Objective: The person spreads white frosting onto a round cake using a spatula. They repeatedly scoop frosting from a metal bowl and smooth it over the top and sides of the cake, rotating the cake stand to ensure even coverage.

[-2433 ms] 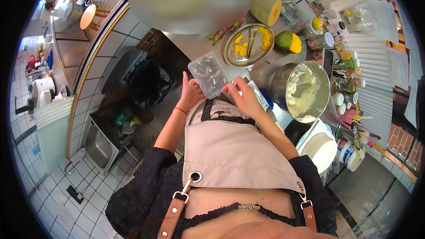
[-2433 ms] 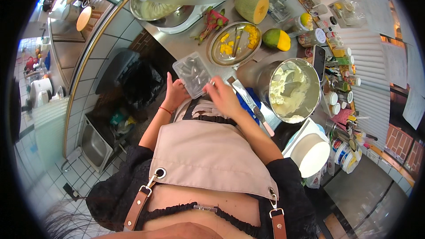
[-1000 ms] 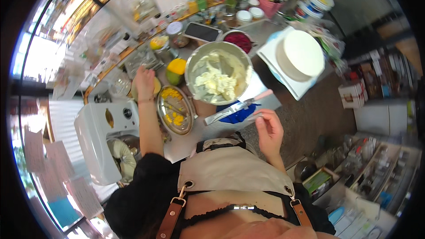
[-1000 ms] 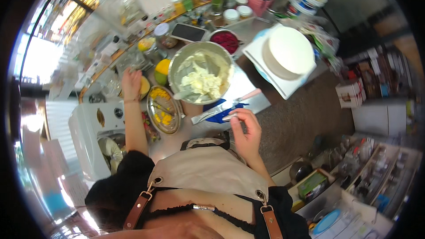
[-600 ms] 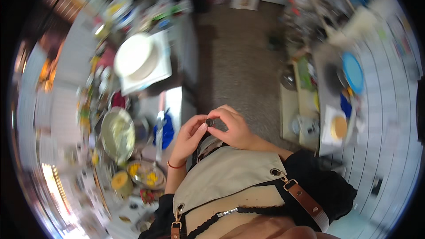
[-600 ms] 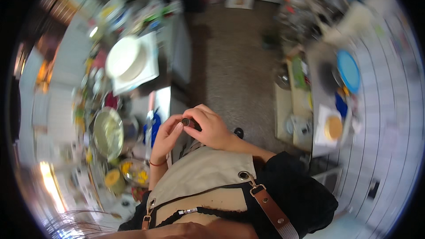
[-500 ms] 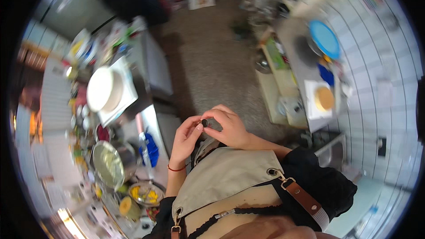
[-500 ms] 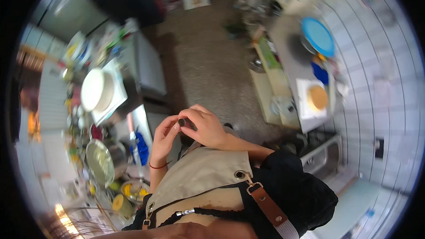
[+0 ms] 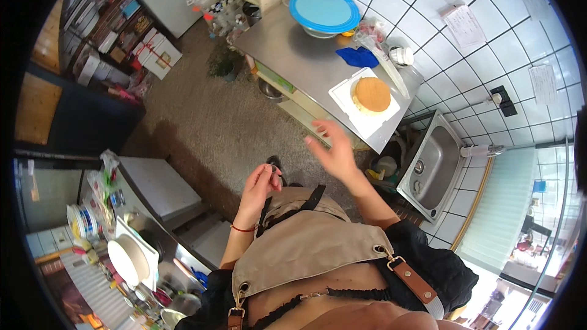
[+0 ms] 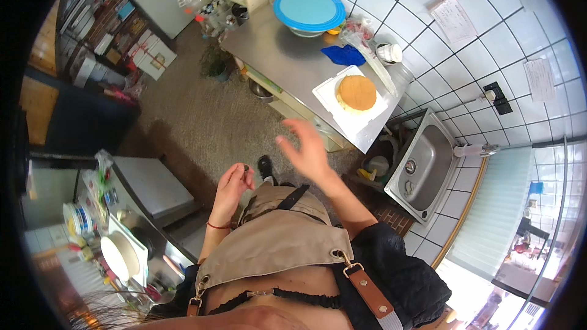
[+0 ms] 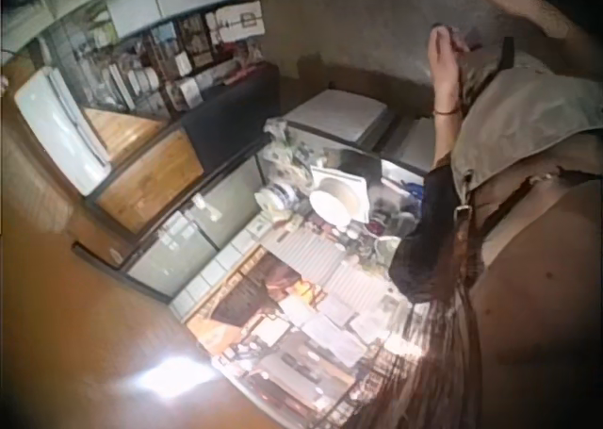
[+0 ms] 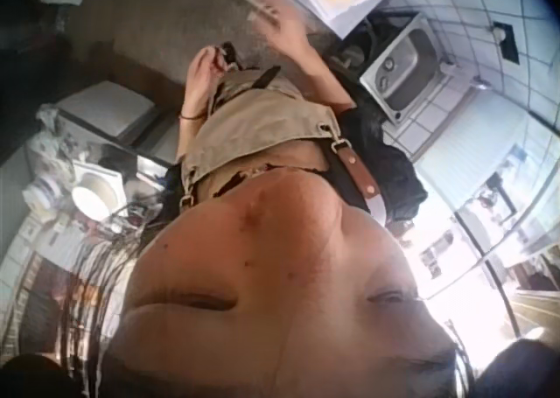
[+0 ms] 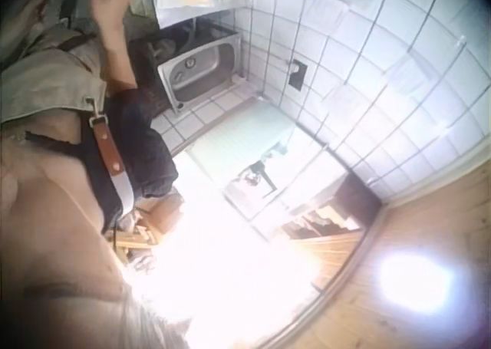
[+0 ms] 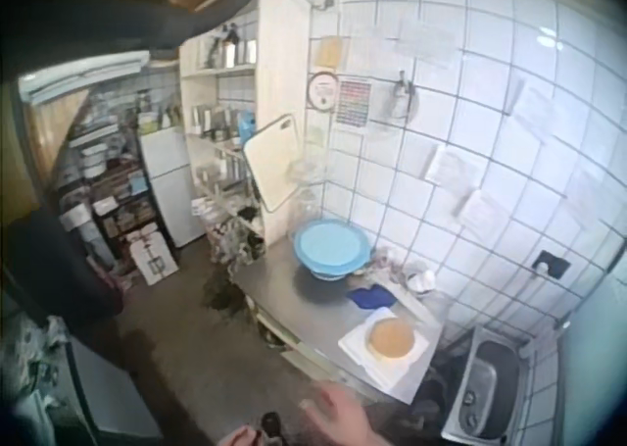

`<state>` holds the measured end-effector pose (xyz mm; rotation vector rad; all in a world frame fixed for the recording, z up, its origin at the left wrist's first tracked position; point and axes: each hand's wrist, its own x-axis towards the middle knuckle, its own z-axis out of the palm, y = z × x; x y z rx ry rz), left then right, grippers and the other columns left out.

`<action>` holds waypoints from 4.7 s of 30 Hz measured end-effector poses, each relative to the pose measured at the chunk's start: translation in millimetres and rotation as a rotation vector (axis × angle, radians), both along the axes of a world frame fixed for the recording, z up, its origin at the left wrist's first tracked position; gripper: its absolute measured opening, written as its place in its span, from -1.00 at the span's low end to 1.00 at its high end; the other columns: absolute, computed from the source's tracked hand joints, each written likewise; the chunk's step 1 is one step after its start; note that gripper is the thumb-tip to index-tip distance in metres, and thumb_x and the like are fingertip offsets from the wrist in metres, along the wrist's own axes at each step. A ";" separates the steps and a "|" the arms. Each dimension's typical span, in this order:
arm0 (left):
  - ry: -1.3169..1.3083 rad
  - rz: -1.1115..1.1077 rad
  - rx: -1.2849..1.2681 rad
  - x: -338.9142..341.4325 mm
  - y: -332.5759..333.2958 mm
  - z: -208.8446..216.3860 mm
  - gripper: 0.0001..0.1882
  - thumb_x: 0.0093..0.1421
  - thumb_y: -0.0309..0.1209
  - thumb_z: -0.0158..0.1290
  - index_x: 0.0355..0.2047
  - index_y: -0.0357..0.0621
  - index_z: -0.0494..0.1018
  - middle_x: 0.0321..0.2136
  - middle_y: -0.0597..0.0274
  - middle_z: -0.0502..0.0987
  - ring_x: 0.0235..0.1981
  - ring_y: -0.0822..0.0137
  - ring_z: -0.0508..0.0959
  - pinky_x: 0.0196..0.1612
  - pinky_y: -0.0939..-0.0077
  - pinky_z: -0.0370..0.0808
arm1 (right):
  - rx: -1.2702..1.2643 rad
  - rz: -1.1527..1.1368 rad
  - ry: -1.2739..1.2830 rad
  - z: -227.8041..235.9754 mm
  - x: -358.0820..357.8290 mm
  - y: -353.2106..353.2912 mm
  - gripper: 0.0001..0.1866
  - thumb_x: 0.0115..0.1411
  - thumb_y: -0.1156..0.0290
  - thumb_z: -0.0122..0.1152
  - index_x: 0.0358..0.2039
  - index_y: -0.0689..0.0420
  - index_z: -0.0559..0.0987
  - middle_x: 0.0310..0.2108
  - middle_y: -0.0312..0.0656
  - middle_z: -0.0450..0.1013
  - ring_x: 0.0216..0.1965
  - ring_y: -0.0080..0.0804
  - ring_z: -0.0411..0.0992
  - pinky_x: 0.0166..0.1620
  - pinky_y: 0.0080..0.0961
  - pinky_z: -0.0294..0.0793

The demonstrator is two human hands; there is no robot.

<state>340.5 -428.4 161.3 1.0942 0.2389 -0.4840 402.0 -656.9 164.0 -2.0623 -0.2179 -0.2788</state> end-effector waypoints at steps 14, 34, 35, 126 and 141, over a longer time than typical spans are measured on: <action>-0.041 0.175 0.218 122.4 62.0 -10.2 -0.81 0.47 -0.29 -0.20 -0.15 -0.13 0.31 -0.46 0.29 0.45 -0.43 0.43 0.48 -0.27 0.48 0.45 | -0.694 -0.498 0.219 -112.8 300.3 -165.5 -0.42 0.16 0.24 0.26 0.17 0.13 0.40 0.05 0.10 0.41 0.07 0.07 0.41 0.09 -0.08 0.44; -0.099 0.179 0.254 172.1 -81.4 -20.8 -0.78 0.31 -0.42 0.09 -0.28 -0.13 0.22 -0.52 0.31 0.40 -0.51 0.49 0.44 -0.41 0.55 0.42 | -0.455 -0.439 -0.134 17.9 238.5 -209.1 -0.73 0.19 0.31 0.29 -0.57 0.18 0.54 -0.61 -0.05 0.49 -0.59 -0.13 0.49 -0.49 -0.27 0.43; -0.114 0.154 0.195 180.5 -95.0 -8.7 -0.77 0.31 -0.42 0.09 -0.28 -0.13 0.21 -0.48 0.29 0.42 -0.48 0.49 0.46 -0.38 0.54 0.46 | -0.352 -0.379 -0.172 40.5 218.4 -188.1 -0.79 0.15 0.37 0.35 -0.56 0.16 0.55 -0.61 -0.11 0.50 -0.60 -0.20 0.49 -0.51 -0.36 0.42; -0.224 1.755 1.101 -286.4 113.9 110.7 -0.74 0.19 -0.42 0.25 -0.18 -0.36 0.58 -0.31 0.22 0.66 -0.28 0.52 0.61 -0.19 0.59 0.56 | 0.345 2.210 0.922 54.6 -175.8 373.1 -0.72 0.38 0.31 0.12 -0.05 0.25 0.49 -0.27 -0.30 0.50 -0.25 -0.60 0.43 -0.11 -0.55 0.39; -0.259 2.097 1.036 -278.3 63.2 114.6 -0.76 0.23 -0.52 0.19 -0.10 -0.33 0.52 -0.21 0.19 0.63 -0.18 0.47 0.60 -0.09 0.51 0.55 | 0.500 2.481 0.684 91.2 -195.4 382.6 -0.73 0.32 0.47 0.18 -0.02 0.32 0.50 -0.15 -0.26 0.50 -0.10 -0.59 0.42 -0.01 -0.61 0.40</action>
